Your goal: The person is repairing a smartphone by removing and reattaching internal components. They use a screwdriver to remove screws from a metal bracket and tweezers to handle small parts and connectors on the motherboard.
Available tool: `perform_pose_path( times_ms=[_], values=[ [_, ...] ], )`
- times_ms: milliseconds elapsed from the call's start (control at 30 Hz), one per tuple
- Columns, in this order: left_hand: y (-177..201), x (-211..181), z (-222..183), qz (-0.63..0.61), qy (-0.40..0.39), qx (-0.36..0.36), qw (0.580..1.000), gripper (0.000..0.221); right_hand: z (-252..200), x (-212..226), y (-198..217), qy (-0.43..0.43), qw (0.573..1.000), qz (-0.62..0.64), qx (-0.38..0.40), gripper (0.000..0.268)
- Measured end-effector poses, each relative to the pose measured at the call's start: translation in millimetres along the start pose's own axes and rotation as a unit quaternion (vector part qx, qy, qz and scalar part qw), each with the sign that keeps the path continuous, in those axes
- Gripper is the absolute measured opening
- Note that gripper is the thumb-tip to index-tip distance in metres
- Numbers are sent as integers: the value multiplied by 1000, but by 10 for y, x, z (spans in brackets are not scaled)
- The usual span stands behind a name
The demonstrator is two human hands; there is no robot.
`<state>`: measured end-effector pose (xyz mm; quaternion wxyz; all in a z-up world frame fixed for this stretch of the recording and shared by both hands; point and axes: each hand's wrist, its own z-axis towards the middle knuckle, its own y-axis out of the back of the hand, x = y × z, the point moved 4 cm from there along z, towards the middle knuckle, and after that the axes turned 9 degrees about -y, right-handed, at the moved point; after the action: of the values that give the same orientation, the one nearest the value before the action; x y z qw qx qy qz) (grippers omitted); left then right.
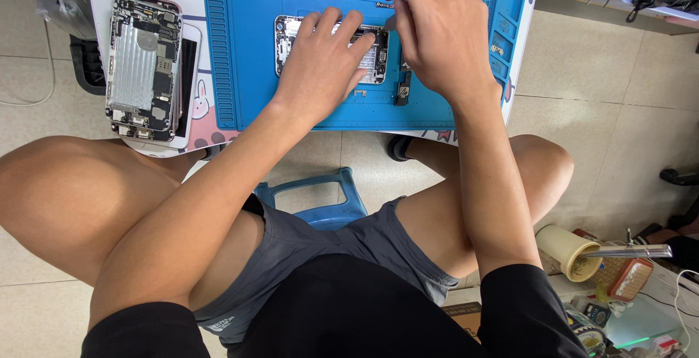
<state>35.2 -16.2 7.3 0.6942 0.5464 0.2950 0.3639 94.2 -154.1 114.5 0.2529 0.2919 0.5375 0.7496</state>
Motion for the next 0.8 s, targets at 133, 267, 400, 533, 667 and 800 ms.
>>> perform_pose_path(
  times_ms=[133, 267, 400, 533, 667, 800],
  values=[
    [10, 1, 5, -2, 0, 0, 1000, 52, -12, -3, -32, 0, 999, -43, -29, 7],
    [22, -1, 6, -8, -1, -8, 1000, 52, 26, 69, 39, 6, 1000, -9, 7, 8],
    [7, 0, -2, -9, 1, 1, 1000, 53, -20, -11, -74, 1, 1000, -28, -1, 4],
    [40, 6, -2, -6, -2, -5, 1000, 54, -43, -25, -76, 0, 999, -44, -32, 5],
    [47, 6, -1, -4, -2, -5, 1000, 53, -11, 9, -9, 1, 1000, -2, -13, 9],
    [47, 4, -1, 7, -2, -1, 1000, 54, -46, -63, -94, 5, 999, -25, -25, 3]
  ],
)
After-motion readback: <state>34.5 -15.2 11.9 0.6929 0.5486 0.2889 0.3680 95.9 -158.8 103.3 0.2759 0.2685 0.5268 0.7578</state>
